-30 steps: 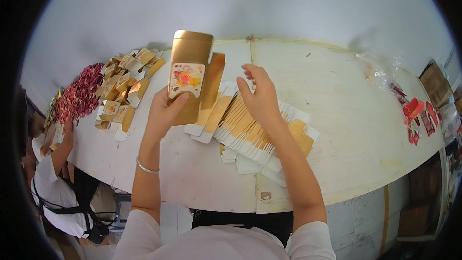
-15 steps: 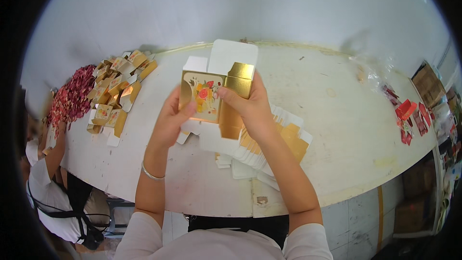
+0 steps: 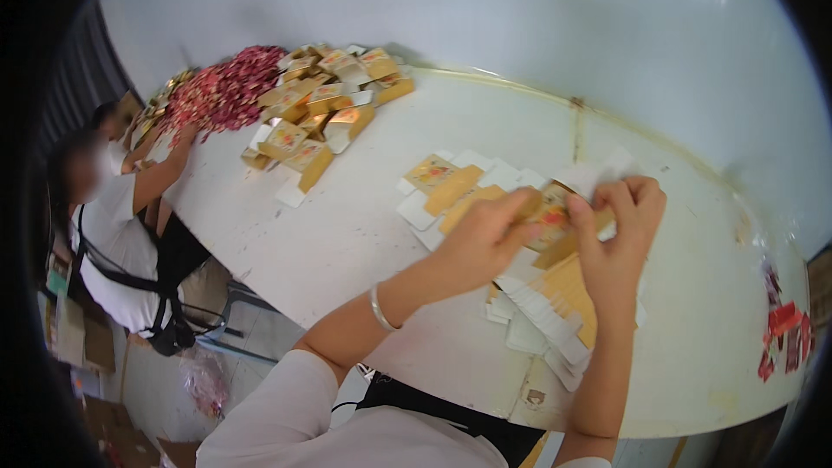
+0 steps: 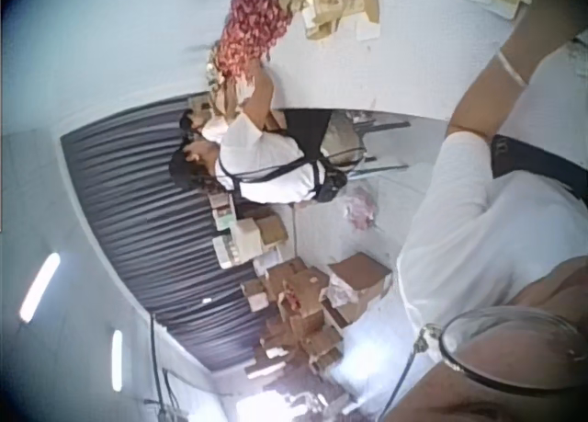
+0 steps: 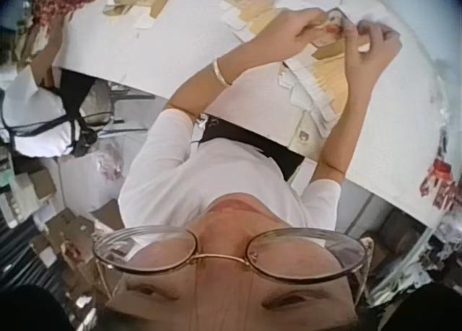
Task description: The person repeatedly picks up flat white paper pieces and inserts them into small gold-colored boxes with a fruit design, then places the assembled boxes on the table. The process is repeated continuously throughout the clip.
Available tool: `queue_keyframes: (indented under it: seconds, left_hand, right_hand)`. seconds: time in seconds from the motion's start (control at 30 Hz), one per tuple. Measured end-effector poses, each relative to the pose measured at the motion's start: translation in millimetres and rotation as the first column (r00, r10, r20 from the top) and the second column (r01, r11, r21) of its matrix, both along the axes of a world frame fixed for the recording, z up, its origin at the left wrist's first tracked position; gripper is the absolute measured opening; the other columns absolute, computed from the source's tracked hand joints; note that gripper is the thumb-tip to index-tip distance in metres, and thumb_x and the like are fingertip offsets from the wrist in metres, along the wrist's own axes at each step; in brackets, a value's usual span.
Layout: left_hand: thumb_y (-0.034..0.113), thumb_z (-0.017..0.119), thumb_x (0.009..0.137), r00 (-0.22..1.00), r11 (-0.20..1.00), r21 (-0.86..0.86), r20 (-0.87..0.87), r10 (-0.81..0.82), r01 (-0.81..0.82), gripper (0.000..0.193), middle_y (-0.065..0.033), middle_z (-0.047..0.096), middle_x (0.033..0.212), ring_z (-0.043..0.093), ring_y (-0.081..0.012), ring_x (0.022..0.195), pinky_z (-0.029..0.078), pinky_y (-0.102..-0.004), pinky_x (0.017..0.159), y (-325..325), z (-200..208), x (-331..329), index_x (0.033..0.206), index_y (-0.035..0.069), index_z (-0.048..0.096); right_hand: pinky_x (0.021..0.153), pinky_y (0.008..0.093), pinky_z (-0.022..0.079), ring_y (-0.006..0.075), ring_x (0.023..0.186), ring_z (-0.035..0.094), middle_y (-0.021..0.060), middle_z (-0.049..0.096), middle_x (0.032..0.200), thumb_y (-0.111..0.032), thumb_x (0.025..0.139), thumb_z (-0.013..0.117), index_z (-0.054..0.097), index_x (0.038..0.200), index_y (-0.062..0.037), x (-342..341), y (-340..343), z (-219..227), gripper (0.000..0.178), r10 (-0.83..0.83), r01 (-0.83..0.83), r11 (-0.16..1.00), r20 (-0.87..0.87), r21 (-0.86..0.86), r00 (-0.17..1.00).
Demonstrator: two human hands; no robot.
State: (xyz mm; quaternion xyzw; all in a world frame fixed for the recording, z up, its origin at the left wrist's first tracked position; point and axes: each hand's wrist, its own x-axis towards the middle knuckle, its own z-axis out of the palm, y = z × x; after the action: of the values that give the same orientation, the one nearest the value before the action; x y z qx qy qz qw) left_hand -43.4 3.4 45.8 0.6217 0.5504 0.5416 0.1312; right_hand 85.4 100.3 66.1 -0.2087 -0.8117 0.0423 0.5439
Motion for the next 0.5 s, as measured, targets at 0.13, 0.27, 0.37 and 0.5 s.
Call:
queue_keyframes:
  seconds: [0.13,0.27,0.37,0.5]
  left_hand:
    - [0.006,0.053,0.082,0.991,0.997,-0.036,0.121,-0.064,0.068,0.020,-0.0178,0.053,0.073,0.051,-0.0290,0.064,0.041,-0.0339,0.060,2,-3,5,0.097,-0.004,0.046]
    - [0.020,0.053,0.086,0.948,0.963,-0.147,0.262,-0.182,0.226,0.039,-0.0149,0.053,0.102,0.053,-0.0224,0.091,0.043,-0.0312,0.077,2,1,-1,0.114,-0.004,0.040]
    - [0.040,0.050,0.087,0.656,0.804,-0.162,0.678,-0.331,0.573,0.060,-0.0122,0.047,0.117,0.047,-0.0199,0.107,0.041,-0.0320,0.087,1,0,-4,0.130,0.003,0.030]
    - [0.036,0.059,0.082,0.262,0.660,-0.038,0.934,-0.244,0.750,0.059,-0.0071,0.051,0.109,0.052,-0.0149,0.097,0.045,-0.0291,0.079,2,-3,-2,0.126,0.006,0.034]
  right_hand:
    - [0.063,0.0321,0.030,0.0204,0.071,0.037,0.0044,0.038,0.065,-0.018,0.072,0.068,0.041,0.062,-0.0055,2,-4,-7,0.031,-0.024,0.030,0.993,0.061,-0.111,0.998]
    - [0.059,0.0307,0.028,0.0169,0.065,0.034,0.0004,0.033,0.056,-0.019,0.077,0.065,0.038,0.059,-0.0067,0,-4,-16,0.035,-0.059,0.055,0.970,-0.012,-0.237,0.998]
    - [0.054,0.0270,0.026,0.0138,0.060,0.032,-0.0009,0.033,0.056,-0.015,0.080,0.063,0.039,0.058,-0.0059,-3,-12,-16,0.034,0.079,-0.159,0.865,-0.183,-0.476,0.980]
    - [0.053,0.0252,0.029,0.0134,0.054,0.033,0.0014,0.039,0.057,-0.005,0.080,0.058,0.042,0.057,-0.0047,-3,-17,-17,0.028,0.242,-0.299,0.921,-0.234,-0.250,0.942]
